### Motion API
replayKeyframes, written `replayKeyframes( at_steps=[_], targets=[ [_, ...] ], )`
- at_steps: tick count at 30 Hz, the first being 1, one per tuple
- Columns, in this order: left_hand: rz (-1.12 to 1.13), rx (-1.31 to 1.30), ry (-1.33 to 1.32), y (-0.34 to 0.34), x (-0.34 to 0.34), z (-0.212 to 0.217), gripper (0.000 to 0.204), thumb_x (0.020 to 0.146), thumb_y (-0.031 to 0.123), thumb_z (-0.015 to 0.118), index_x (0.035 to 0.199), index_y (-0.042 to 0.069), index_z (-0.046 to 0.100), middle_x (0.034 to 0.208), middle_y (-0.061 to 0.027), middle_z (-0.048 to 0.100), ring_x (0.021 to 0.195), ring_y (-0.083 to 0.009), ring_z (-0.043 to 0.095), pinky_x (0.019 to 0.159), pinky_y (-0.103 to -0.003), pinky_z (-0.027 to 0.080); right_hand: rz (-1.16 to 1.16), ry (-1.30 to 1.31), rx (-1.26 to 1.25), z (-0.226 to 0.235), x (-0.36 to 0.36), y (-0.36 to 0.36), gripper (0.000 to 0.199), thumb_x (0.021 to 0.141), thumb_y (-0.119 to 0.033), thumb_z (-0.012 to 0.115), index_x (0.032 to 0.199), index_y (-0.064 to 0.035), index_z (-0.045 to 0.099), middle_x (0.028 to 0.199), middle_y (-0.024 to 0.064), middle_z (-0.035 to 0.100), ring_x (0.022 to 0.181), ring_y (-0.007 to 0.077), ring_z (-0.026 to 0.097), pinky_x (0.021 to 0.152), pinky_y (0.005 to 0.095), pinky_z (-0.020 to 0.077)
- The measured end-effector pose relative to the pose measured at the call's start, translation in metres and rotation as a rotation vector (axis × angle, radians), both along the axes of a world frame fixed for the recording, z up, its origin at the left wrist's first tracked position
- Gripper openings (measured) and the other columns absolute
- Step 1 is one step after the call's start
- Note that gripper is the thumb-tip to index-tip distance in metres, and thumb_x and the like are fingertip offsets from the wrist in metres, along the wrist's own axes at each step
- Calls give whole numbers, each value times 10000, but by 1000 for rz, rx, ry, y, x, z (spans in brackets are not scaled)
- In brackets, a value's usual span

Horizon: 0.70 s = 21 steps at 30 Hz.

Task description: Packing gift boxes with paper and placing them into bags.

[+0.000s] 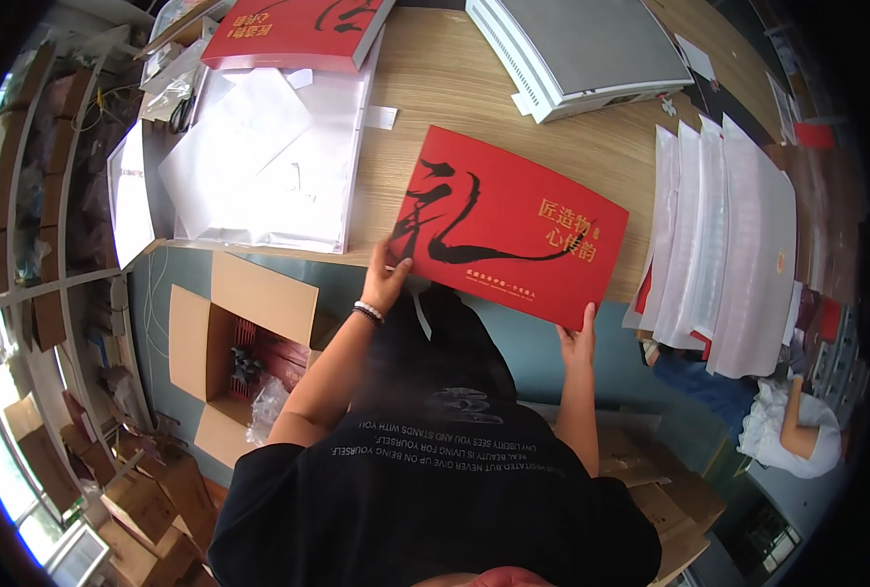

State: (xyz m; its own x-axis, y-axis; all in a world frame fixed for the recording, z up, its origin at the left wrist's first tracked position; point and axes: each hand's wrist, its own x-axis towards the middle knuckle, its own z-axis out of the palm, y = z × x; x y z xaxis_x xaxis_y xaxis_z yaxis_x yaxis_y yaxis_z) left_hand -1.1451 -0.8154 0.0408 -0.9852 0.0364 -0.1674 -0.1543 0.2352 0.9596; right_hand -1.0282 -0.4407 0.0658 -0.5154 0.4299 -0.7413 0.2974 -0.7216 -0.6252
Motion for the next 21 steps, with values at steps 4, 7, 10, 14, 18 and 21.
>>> replayKeyframes(
  at_steps=[4,7,10,14,18,21],
  targets=[
    [-146,-68,-10,27,-9,14,620,821,206,654,1318,8,338,1236,-186,445,1136,-280,478,925,-352,419,-237,45,105,-22,2,27,740,805,-498,626,1345,-80,341,1303,142,419,1167,257,446,952,386,409],
    [-391,21,-131,38,-28,29,589,866,231,609,1345,44,322,1317,-164,364,1204,-271,439,928,-378,467,-696,-172,96,-18,4,19,817,790,-531,623,1348,-26,304,1291,201,403,1159,289,441,943,395,430],
    [-388,5,-99,-6,-55,55,502,892,230,571,1317,46,379,1289,-155,404,1192,-258,454,944,-369,458,-46,-180,-376,9,15,-41,736,864,-498,529,1308,46,310,1278,238,412,1154,325,464,929,405,452],
    [39,29,32,-128,-98,63,291,888,126,555,1152,3,544,1154,-130,535,1043,-219,561,846,-313,498,965,28,-498,85,-84,-141,465,955,-330,417,1240,38,413,1135,203,548,1000,289,584,869,378,487],
    [339,-67,48,-270,-155,37,312,901,129,537,1184,-2,528,1141,-102,583,1041,-178,555,882,-296,458,861,288,-56,94,-266,-254,346,930,-254,493,1173,-8,495,1037,117,583,889,207,601,791,337,503],
    [363,16,108,-340,-244,35,391,910,163,528,1264,14,453,1218,-111,520,1089,-182,522,897,-308,460,728,312,205,64,-397,-306,501,890,-348,542,1251,-18,436,1198,129,490,1061,240,513,858,377,466]
  ],
)
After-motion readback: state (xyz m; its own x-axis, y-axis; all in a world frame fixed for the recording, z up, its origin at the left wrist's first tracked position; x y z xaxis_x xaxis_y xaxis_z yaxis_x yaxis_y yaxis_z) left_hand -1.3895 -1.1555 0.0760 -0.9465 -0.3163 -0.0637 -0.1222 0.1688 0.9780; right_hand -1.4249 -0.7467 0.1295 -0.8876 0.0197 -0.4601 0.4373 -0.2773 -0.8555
